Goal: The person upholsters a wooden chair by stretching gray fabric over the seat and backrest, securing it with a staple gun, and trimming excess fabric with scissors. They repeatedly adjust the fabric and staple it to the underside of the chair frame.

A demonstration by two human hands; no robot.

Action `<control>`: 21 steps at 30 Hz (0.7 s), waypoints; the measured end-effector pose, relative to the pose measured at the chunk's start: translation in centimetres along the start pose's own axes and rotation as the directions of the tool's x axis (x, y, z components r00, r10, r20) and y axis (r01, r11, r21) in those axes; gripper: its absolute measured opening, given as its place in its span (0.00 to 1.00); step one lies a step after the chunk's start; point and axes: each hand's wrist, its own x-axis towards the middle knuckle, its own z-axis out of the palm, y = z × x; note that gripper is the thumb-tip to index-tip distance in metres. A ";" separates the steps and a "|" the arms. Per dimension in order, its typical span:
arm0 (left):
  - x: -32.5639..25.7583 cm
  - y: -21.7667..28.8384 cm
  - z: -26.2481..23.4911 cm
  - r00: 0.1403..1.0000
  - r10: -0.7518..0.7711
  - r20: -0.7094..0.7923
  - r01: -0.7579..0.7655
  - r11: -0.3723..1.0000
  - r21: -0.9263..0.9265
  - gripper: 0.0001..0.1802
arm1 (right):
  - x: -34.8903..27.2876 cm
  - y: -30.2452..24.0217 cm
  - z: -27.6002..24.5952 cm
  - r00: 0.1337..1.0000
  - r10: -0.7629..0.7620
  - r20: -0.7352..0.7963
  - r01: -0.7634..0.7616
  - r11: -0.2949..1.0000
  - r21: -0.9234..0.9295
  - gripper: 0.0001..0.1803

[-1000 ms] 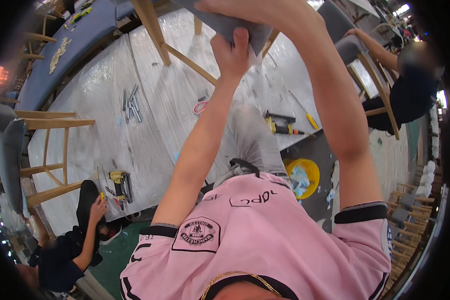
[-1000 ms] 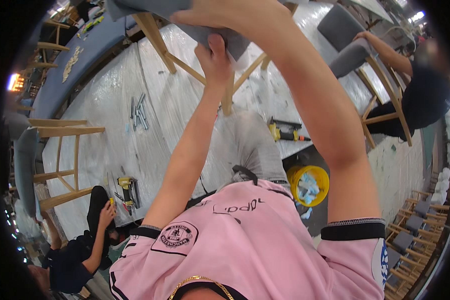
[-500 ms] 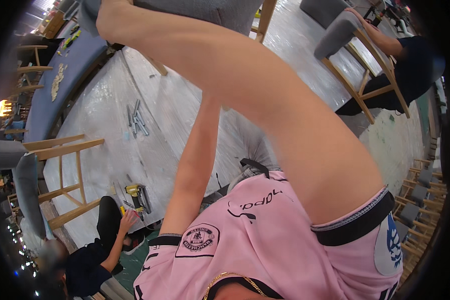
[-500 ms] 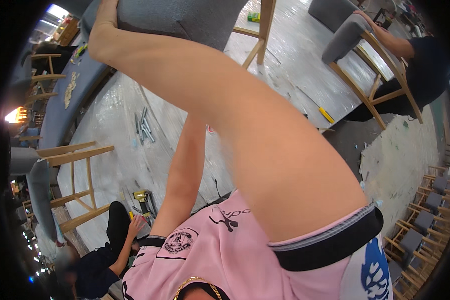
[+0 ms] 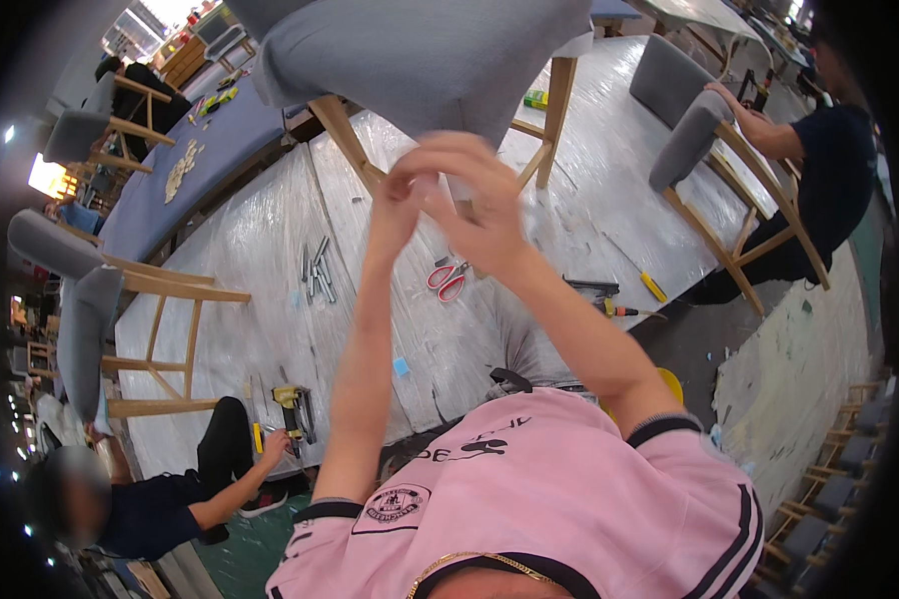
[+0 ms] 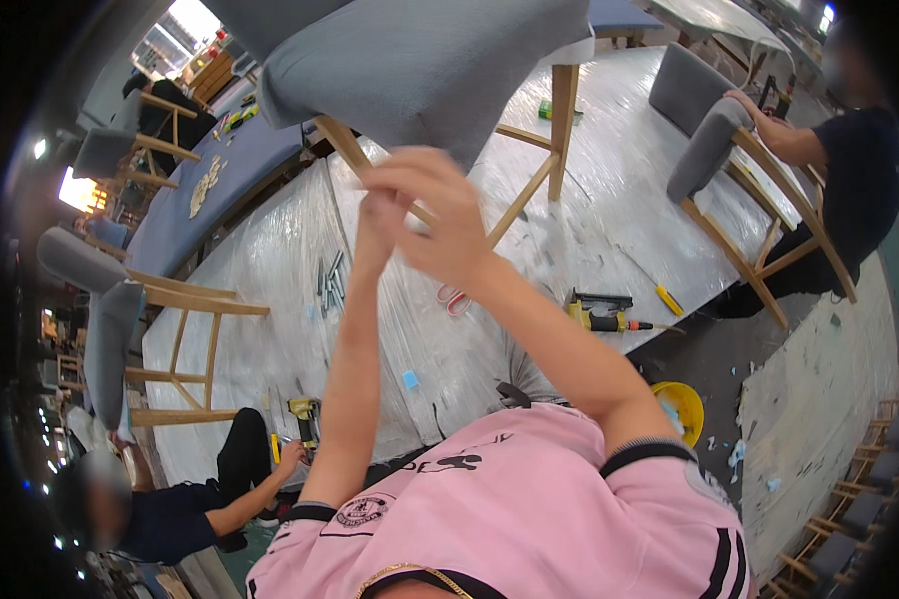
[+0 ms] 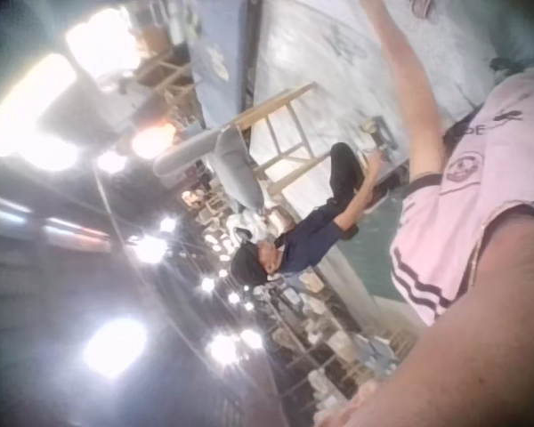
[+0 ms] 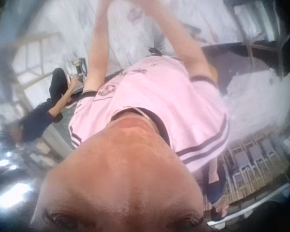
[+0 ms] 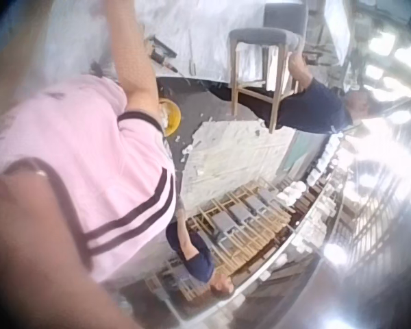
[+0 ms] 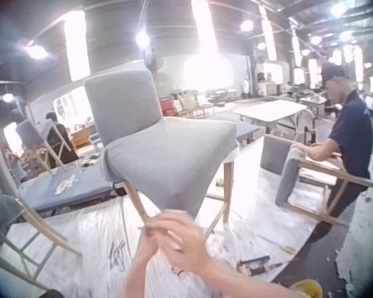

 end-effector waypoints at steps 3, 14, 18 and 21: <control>2.4 -0.3 -5.0 0.978 -0.177 -0.109 0.165 0.981 -0.106 0.19 | -3.7 0.7 -4.3 0.986 0.119 -0.118 -0.144 0.962 -0.232 0.18; 23.4 7.1 -19.6 0.689 0.535 -0.490 -0.100 0.739 0.666 0.30 | 6.5 3.7 0.2 0.975 -0.220 -0.008 0.182 0.827 -0.532 0.16; 33.0 10.5 -21.9 0.793 0.441 -0.420 -0.079 0.759 0.647 0.52 | 5.9 5.3 1.0 0.953 -0.269 -0.136 0.164 0.842 -0.515 0.13; 38.3 10.2 -23.1 0.788 0.492 -0.372 -0.129 0.721 0.681 0.63 | 5.7 5.0 1.4 0.953 -0.271 -0.137 0.176 0.861 -0.478 0.13</control>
